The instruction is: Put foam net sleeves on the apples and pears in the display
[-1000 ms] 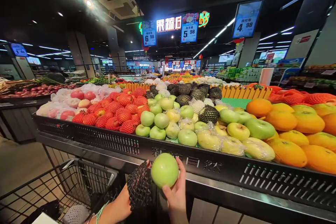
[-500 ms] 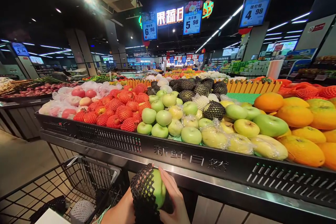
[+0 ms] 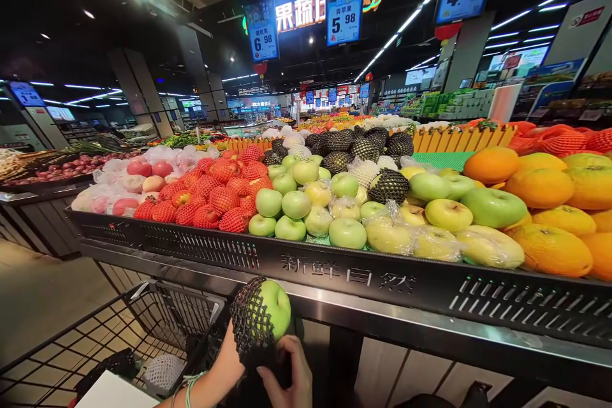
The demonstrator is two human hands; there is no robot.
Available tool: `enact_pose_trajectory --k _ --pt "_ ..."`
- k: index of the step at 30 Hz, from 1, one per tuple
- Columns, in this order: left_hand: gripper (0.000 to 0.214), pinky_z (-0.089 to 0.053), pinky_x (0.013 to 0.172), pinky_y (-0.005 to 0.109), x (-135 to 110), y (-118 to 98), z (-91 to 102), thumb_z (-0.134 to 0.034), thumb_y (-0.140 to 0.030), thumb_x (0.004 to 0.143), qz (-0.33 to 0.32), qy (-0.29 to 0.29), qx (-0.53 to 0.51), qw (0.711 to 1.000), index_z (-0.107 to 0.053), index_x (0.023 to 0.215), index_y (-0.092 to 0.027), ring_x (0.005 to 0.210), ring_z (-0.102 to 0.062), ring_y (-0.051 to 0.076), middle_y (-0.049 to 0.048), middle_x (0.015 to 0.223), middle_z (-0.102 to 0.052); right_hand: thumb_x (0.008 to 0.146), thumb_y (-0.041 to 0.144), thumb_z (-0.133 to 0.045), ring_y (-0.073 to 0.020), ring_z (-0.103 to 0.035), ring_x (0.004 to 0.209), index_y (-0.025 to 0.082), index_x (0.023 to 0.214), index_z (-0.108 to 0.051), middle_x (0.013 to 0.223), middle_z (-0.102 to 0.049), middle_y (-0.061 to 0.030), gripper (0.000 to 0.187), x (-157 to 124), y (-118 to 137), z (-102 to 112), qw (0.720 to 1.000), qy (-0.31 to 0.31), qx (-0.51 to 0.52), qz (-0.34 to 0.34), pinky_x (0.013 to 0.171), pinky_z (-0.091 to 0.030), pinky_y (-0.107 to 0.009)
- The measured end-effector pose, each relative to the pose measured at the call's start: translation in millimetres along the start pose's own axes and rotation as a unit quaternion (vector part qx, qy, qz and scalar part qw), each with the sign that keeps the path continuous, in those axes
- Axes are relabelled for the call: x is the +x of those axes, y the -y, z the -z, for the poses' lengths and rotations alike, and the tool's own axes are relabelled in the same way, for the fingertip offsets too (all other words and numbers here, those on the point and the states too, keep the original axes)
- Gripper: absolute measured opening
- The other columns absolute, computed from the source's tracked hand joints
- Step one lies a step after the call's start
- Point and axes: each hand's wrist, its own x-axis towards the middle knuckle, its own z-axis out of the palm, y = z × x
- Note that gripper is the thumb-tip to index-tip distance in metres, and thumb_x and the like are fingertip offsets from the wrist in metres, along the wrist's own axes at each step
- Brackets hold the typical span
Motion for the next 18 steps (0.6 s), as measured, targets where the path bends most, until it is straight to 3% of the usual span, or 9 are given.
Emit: enact_pose_trajectory --k 3,6,8,11,13,15,17,18 --pt "0.033 -0.054 0.094 0.04 2 0 -0.6 -0.079 -0.033 0.06 0.023 0.055 0.007 0.998 -0.071 0.09 -0.022 0.093 -0.068 0.027 0.0059 0.085 -0.076 0.073 0.014 -0.07 -0.0181 -0.063 0.071 0.022 0.078 -0.064 0.076 -0.064 -0.0014 0.012 19 18 14 0.996 0.046 -0.067 0.032 0.064 -0.055 -0.025" --pt "0.036 -0.05 0.099 0.042 3 3 -3.7 -0.07 -0.044 0.073 0.047 0.105 0.0 0.993 -0.07 0.101 -0.023 0.099 -0.067 0.027 0.0069 0.09 -0.076 0.072 0.009 -0.066 -0.0183 -0.067 0.07 0.024 0.079 -0.064 0.079 -0.07 -0.0017 0.016 28 23 29 0.992 0.049 -0.07 0.096 0.065 -0.056 -0.026" --pt "0.044 -0.048 0.101 0.044 1 4 -6.2 -0.068 -0.049 0.074 0.047 0.133 -0.005 0.99 -0.068 0.109 -0.022 0.102 -0.066 0.028 0.009 0.095 -0.075 0.07 0.007 -0.066 -0.0162 -0.068 0.06 0.025 0.082 -0.065 0.075 -0.073 0.0008 0.021 29 19 40 0.989 0.06 -0.062 0.123 0.058 -0.055 -0.022" --pt "0.055 -0.045 0.104 0.046 -4 3 -9.1 -0.07 -0.053 0.071 0.036 0.164 -0.019 0.986 -0.066 0.115 -0.02 0.106 -0.065 0.029 0.0122 0.101 -0.074 0.067 0.009 -0.073 -0.0168 -0.067 0.051 0.027 0.082 -0.069 0.067 -0.073 0.0021 0.023 26 8 54 0.987 0.083 -0.081 0.11 0.051 -0.054 -0.022" --pt "0.059 -0.043 0.106 0.047 -7 1 -9.4 -0.071 -0.056 0.07 0.034 0.191 -0.034 0.98 -0.065 0.116 -0.019 0.108 -0.064 0.03 0.0136 0.104 -0.074 0.068 0.014 -0.076 -0.0191 -0.07 0.058 0.027 0.081 -0.071 0.072 -0.075 -0.0002 0.018 22 2 58 0.993 0.03 -0.082 0.082 0.057 -0.057 -0.024" --pt "0.062 -0.042 0.106 0.048 -11 -1 -7.6 -0.074 -0.056 0.067 0.029 0.227 -0.034 0.973 -0.064 0.117 -0.02 0.111 -0.063 0.031 0.0142 0.106 -0.073 0.073 0.019 -0.075 -0.0194 -0.071 0.067 0.027 0.084 -0.071 0.079 -0.075 -0.0021 0.014 15 -2 55 0.995 -0.077 -0.045 0.047 0.064 -0.057 -0.025" --pt "0.064 -0.042 0.107 0.048 -13 -2 -4.3 -0.081 -0.051 0.062 0.023 0.258 -0.014 0.966 -0.064 0.117 -0.022 0.114 -0.061 0.032 0.0137 0.108 -0.073 0.078 0.022 -0.072 -0.0175 -0.068 0.068 0.028 0.091 -0.069 0.078 -0.072 -0.0022 0.014 9 0 46 0.983 -0.178 0.027 0.043 0.062 -0.056 -0.024" --pt "0.065 -0.042 0.107 0.048 -14 -2 -2.6 -0.082 -0.049 0.06 0.021 0.264 -0.008 0.964 -0.064 0.117 -0.023 0.116 -0.06 0.032 0.0133 0.109 -0.073 0.081 0.023 -0.07 -0.0167 -0.066 0.067 0.029 0.095 -0.068 0.077 -0.07 -0.002 0.016 8 3 41 0.978 -0.189 0.064 0.054 0.06 -0.054 -0.024"
